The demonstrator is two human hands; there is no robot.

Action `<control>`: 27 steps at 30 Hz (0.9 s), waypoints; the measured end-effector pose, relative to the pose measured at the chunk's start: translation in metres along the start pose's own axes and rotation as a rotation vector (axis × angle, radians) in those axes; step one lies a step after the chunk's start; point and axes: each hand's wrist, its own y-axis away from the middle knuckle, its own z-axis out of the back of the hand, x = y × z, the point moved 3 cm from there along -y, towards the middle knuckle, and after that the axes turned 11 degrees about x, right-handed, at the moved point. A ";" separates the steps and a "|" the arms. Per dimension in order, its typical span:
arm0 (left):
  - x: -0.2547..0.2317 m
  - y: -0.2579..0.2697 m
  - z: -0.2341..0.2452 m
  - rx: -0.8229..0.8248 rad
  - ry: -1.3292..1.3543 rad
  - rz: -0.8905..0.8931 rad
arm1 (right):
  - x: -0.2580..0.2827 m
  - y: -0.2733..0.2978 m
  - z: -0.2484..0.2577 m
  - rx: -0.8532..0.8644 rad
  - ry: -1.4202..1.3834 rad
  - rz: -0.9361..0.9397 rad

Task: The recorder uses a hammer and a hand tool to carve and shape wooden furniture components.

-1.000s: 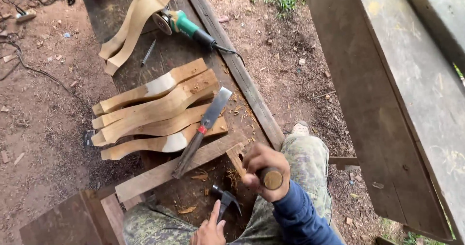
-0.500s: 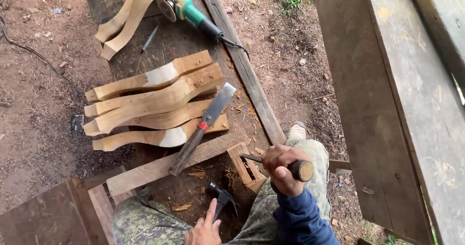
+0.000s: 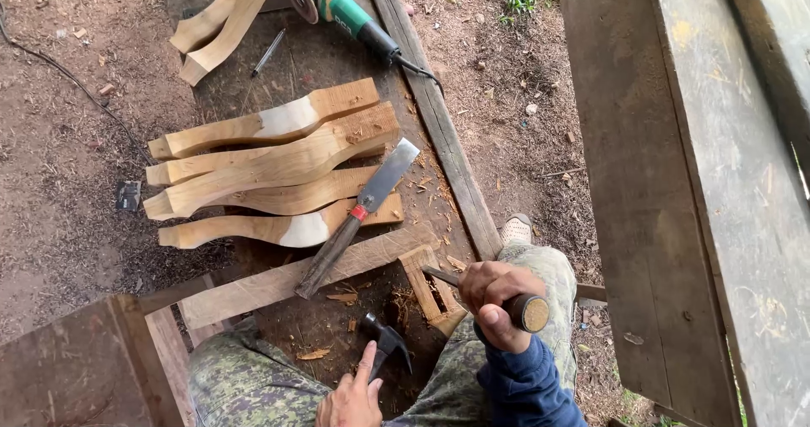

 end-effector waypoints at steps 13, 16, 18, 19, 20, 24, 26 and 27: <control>-0.010 0.011 0.016 0.081 0.007 0.039 | 0.015 -0.005 -0.021 0.165 0.170 -0.021; 0.002 0.007 0.009 0.078 0.054 0.025 | 0.022 0.003 -0.030 0.179 0.228 -0.022; 0.006 0.005 0.009 0.080 0.275 -0.010 | 0.026 0.006 -0.033 0.182 0.276 -0.011; 0.003 0.016 0.015 0.083 0.282 -0.010 | 0.026 0.007 -0.035 0.187 0.277 -0.017; 0.000 0.027 0.021 0.072 0.361 -0.029 | 0.027 0.008 -0.037 0.203 0.306 -0.008; 0.004 0.051 0.029 -0.243 0.447 -0.284 | 0.027 0.004 -0.049 0.283 0.378 0.055; 0.007 0.055 0.028 -0.288 0.463 -0.340 | 0.026 0.002 -0.052 0.301 0.385 0.065; 0.008 0.058 0.028 -0.333 0.478 -0.395 | 0.026 0.001 -0.054 0.319 0.390 0.074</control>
